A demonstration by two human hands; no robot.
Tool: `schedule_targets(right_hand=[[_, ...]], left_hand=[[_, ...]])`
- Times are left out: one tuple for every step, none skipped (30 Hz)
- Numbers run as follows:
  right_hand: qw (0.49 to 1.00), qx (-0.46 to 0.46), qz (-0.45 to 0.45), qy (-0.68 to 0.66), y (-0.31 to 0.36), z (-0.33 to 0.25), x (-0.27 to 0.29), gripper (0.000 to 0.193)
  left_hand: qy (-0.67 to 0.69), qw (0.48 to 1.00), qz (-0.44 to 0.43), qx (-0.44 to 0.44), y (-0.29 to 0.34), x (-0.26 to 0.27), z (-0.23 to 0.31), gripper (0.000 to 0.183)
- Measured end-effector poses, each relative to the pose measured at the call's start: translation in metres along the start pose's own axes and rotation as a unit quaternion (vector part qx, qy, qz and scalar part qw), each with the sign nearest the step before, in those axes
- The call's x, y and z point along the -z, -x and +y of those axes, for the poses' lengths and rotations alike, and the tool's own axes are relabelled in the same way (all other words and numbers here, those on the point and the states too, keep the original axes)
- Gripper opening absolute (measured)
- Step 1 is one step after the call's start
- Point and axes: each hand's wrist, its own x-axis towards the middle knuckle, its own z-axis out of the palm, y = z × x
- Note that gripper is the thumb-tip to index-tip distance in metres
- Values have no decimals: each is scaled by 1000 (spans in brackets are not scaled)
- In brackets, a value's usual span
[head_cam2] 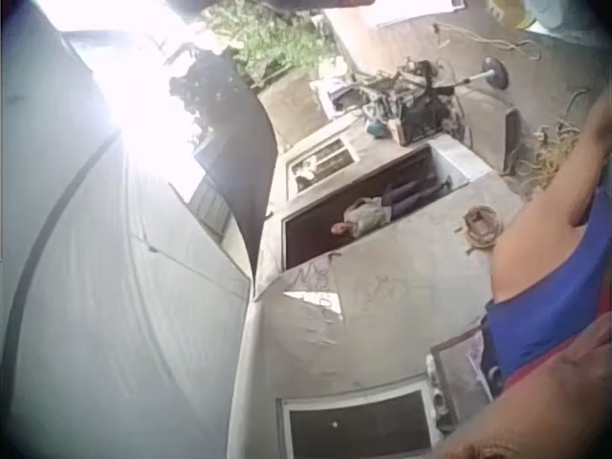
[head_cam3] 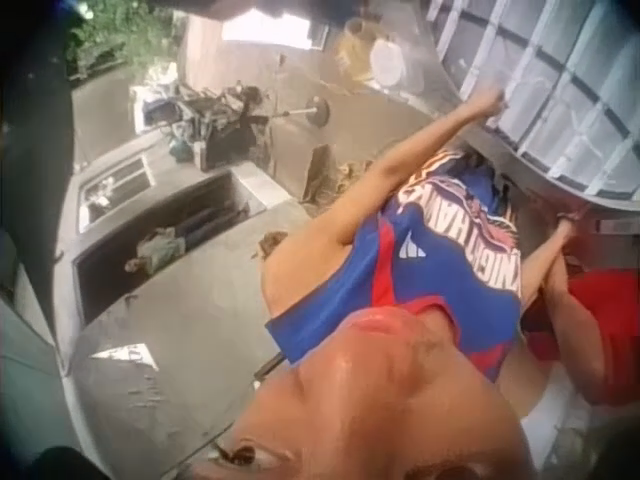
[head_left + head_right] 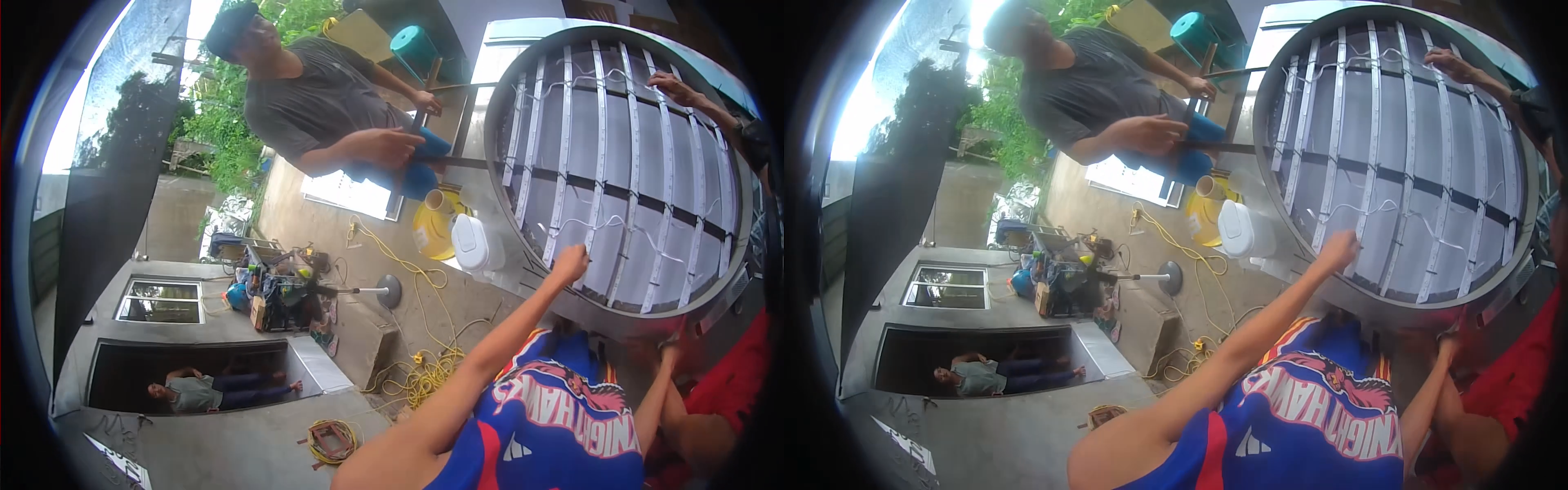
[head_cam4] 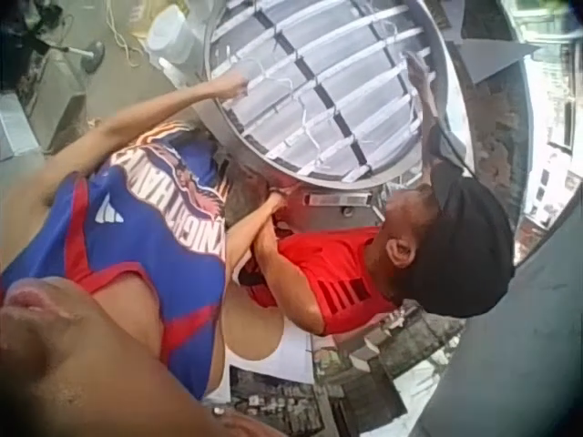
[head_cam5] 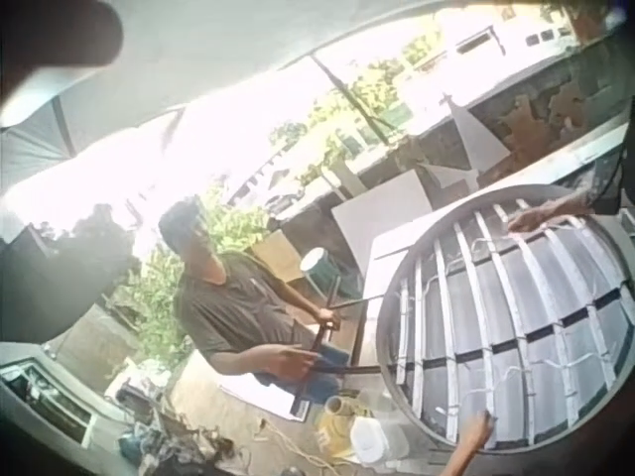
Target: Assembling a circular backlit sign by installing LED strips and securing them with cable ties.
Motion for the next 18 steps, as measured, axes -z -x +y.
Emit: schedule_targets(right_hand=[[999, -7, 25, 28, 1, 9, 7, 70], [997, -16, 48, 59, 0, 16, 13, 73], [997, -17, 55, 59, 0, 20, 16, 73], [997, -22, 70, 15, 2, 18, 14, 70], [996, -26, 82, -28, 4, 16, 10, 68], [992, -32, 94, -72, 4, 14, 4, 66], [992, -34, 96, -72, -4, 19, 2, 66], [990, -25, 129, -46, 4, 16, -6, 57], [987, -14, 161, -21, 0, 18, -11, 48], [981, -4, 193, 5, -2, 19, -16, 40], [974, 7, 224, 32, -1, 20, -22, 33], [965, 16, 255, 60, -3, 24, -28, 27], [954, 26, 284, 88, -5, 28, -33, 23], [942, 36, 313, 116, -5, 31, -39, 23], [928, 47, 340, 143, -8, 35, -43, 27], [913, 58, 367, 170, -11, 38, -46, 33], [895, 68, 394, 197, -13, 40, -49, 40], [876, 79, 420, 223, -29, 33, -59, 49]], left_hand=[[4, 1000, 24, 1, 5, -2, 1, 21], [10, 999, 44, 2, 11, -8, 3, 21], [12, 999, 47, -4, 11, -11, 7, 21], [14, 999, 52, -1, 10, -11, 8, 21], [17, 998, 55, 2, 11, -12, 8, 20], [17, 998, 56, -1, 11, -10, 12, 20], [15, 999, 50, 10, 12, -9, 15, 20], [12, 999, 44, 23, 13, -9, 18, 20], [14, 999, 44, 20, 14, -10, 18, 20], [19, 999, 46, 11, 15, -10, 16, 20], [24, 999, 47, 2, 16, -11, 14, 19], [26, 999, 45, -1, 16, -12, 14, 19], [32, 998, 47, -8, 17, -14, 14, 19], [37, 998, 49, -14, 17, -15, 14, 18], [39, 998, 48, -16, 17, -15, 15, 18], [44, 997, 56, -29, 17, -15, 15, 18], [49, 996, 64, -43, 17, -14, 16, 18], [52, 996, 63, -45, 16, -13, 16, 18]])
